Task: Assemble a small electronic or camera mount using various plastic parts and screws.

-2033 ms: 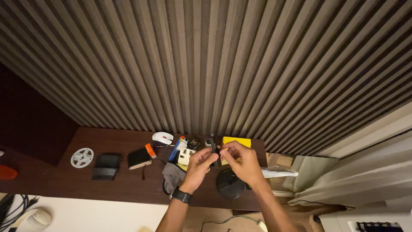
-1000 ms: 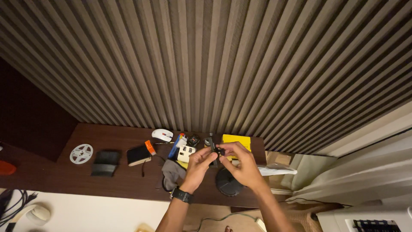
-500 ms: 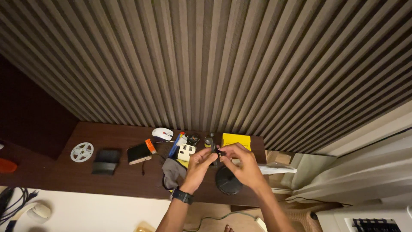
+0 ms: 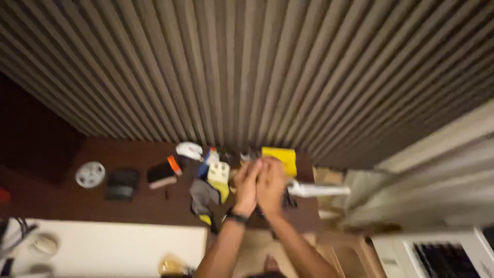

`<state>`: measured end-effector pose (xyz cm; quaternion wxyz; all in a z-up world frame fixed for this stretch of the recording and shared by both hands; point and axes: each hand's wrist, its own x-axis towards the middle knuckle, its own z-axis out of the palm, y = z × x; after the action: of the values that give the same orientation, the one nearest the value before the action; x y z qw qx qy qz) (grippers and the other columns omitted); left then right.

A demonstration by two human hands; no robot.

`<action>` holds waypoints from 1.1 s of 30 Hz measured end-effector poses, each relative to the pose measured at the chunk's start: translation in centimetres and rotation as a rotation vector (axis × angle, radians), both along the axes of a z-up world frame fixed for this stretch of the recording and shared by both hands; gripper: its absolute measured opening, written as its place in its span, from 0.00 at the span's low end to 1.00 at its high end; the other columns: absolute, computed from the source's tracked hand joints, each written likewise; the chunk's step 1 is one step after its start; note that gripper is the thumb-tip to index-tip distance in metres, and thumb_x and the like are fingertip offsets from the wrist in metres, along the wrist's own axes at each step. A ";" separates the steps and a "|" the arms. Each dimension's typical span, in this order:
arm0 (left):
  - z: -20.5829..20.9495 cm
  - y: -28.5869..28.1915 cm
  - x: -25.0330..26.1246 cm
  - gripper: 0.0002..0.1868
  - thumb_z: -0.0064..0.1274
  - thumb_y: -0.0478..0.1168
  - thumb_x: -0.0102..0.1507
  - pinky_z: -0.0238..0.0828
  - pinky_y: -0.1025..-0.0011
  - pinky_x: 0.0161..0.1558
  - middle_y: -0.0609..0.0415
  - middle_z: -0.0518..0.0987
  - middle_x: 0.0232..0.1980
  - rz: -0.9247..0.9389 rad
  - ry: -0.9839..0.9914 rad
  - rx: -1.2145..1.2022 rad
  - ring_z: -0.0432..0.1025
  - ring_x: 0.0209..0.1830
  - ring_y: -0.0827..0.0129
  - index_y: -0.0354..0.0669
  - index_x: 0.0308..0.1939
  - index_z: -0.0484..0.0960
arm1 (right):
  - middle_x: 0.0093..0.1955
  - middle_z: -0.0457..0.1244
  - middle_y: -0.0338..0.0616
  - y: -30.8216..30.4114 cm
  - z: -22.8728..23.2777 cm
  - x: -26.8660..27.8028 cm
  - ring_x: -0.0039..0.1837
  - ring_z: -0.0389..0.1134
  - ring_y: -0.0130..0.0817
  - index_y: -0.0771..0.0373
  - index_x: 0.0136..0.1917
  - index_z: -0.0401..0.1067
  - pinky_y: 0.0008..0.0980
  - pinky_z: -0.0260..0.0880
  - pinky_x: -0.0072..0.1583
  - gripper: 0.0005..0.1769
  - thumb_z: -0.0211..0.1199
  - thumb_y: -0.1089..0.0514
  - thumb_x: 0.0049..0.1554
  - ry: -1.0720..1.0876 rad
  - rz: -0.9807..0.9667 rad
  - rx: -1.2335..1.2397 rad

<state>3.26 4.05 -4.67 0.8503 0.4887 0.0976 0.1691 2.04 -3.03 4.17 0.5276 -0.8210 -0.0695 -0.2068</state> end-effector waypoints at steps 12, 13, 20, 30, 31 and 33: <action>-0.6 2.6 -2.1 0.16 0.54 0.35 0.67 0.69 0.74 0.59 0.53 0.84 0.54 -0.083 -0.003 -0.240 0.76 0.55 0.73 0.33 0.58 0.80 | 0.78 0.57 0.57 -1.3 -4.0 -2.4 0.80 0.57 0.44 0.70 0.78 0.56 0.34 0.53 0.76 0.27 0.47 0.62 0.68 0.074 0.267 0.143; -0.2 3.0 -2.2 0.16 0.54 0.35 0.67 0.69 0.74 0.59 0.53 0.84 0.54 -0.082 0.002 -0.241 0.76 0.55 0.73 0.33 0.58 0.80 | 0.78 0.57 0.57 -1.2 -3.8 -2.1 0.80 0.57 0.44 0.70 0.78 0.56 0.34 0.53 0.76 0.27 0.47 0.62 0.68 0.079 0.267 0.143; 0.2 4.6 -4.1 0.16 0.52 0.33 0.70 0.70 0.73 0.59 0.50 0.82 0.57 -0.096 -0.020 -0.186 0.75 0.57 0.72 0.29 0.61 0.78 | 0.82 0.53 0.58 -1.5 -2.4 -1.7 0.83 0.52 0.44 0.71 0.80 0.53 0.34 0.48 0.78 0.28 0.46 0.64 0.68 0.078 0.296 0.075; 0.2 5.0 -4.5 0.16 0.52 0.32 0.69 0.70 0.73 0.61 0.51 0.82 0.58 -0.098 -0.043 -0.230 0.76 0.59 0.70 0.30 0.61 0.78 | 0.83 0.51 0.57 -1.6 -0.7 -1.5 0.84 0.50 0.44 0.71 0.80 0.53 0.34 0.46 0.79 0.28 0.47 0.63 0.68 0.092 0.296 0.032; 0.3 5.1 -4.6 0.16 0.52 0.32 0.69 0.70 0.73 0.61 0.51 0.82 0.58 -0.099 -0.043 -0.229 0.76 0.59 0.70 0.30 0.61 0.78 | 0.83 0.51 0.57 -1.6 -0.5 -1.5 0.84 0.50 0.44 0.71 0.80 0.53 0.34 0.46 0.79 0.28 0.47 0.63 0.68 0.092 0.295 0.032; 0.3 5.1 -4.6 0.16 0.52 0.31 0.69 0.70 0.73 0.61 0.50 0.82 0.57 -0.103 -0.022 -0.249 0.76 0.58 0.70 0.31 0.62 0.78 | 0.83 0.51 0.57 -1.6 -0.3 -1.6 0.84 0.50 0.44 0.71 0.80 0.53 0.34 0.46 0.79 0.29 0.47 0.63 0.67 0.109 0.311 0.041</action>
<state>-1.39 9.20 -4.33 0.9130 0.3818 0.0833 0.1174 0.47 -4.64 3.86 0.5727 -0.7995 -0.1627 -0.0794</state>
